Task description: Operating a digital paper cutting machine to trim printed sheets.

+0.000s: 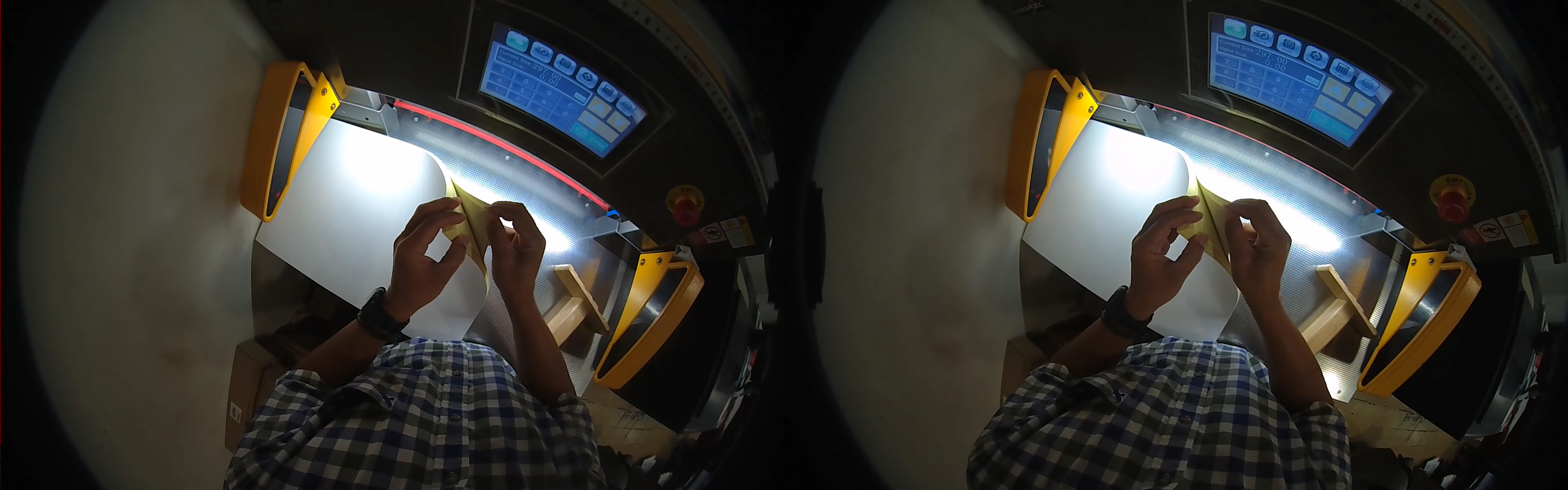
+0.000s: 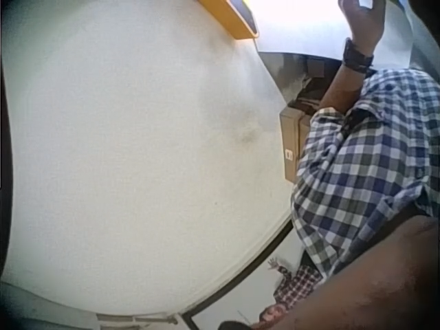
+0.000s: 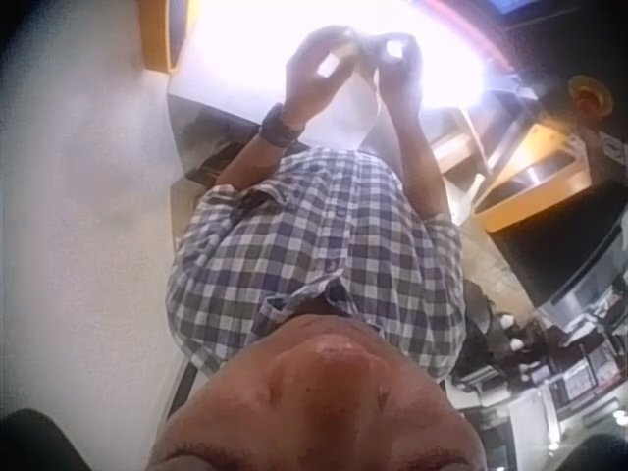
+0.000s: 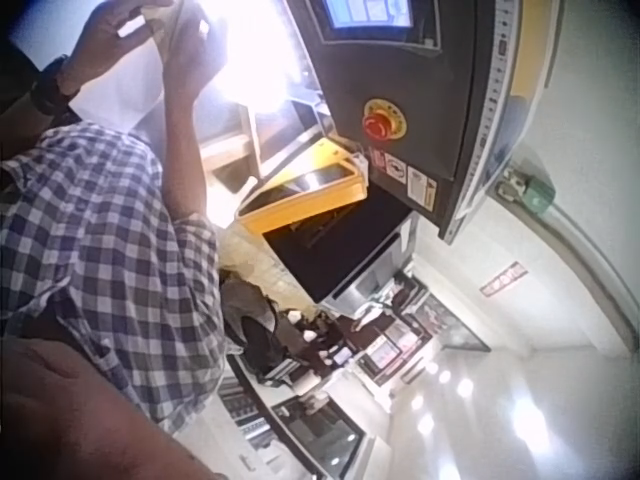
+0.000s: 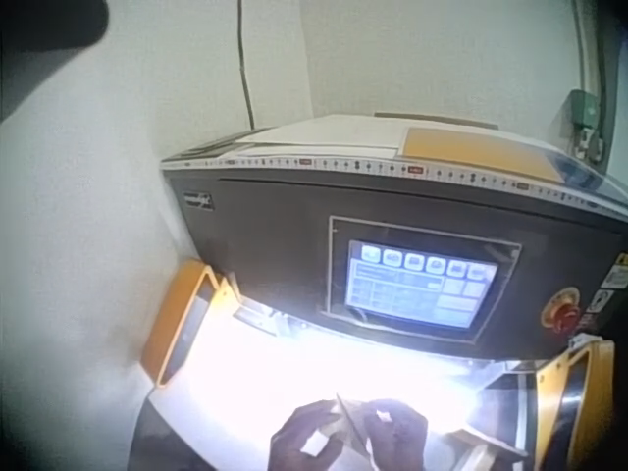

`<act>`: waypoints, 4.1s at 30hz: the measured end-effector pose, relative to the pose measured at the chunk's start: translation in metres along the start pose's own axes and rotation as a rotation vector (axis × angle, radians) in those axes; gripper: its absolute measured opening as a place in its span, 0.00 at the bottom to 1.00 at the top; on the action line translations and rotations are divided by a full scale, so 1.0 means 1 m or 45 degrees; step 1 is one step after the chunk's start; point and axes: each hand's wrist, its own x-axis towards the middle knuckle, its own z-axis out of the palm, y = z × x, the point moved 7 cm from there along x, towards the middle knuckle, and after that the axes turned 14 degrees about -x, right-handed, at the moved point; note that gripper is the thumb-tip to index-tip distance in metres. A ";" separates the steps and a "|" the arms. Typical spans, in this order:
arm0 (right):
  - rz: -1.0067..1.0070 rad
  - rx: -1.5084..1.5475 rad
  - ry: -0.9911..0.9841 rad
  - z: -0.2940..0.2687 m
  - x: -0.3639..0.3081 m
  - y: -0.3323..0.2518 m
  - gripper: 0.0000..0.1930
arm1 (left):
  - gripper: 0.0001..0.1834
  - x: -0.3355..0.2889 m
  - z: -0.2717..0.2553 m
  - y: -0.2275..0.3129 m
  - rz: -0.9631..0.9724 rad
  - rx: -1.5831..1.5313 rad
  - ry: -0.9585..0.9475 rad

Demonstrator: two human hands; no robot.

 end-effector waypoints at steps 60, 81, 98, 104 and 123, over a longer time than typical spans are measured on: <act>0.187 0.026 -0.529 0.008 0.001 0.008 0.14 | 0.20 0.000 -0.007 -0.022 -0.077 -0.428 0.038; 0.020 -0.090 -0.381 -0.001 0.004 -0.008 0.19 | 0.21 0.003 -0.005 -0.022 -0.056 -0.403 0.004; 0.091 -0.078 -0.480 0.001 0.001 0.003 0.13 | 0.20 0.003 -0.003 -0.022 -0.079 -0.396 0.012; 0.236 0.136 -0.338 -0.002 0.002 0.008 0.11 | 0.20 0.004 -0.002 -0.021 -0.074 -0.400 0.009; 0.100 -0.065 -0.501 0.001 0.003 -0.001 0.15 | 0.22 0.004 -0.001 -0.026 -0.080 -0.432 -0.012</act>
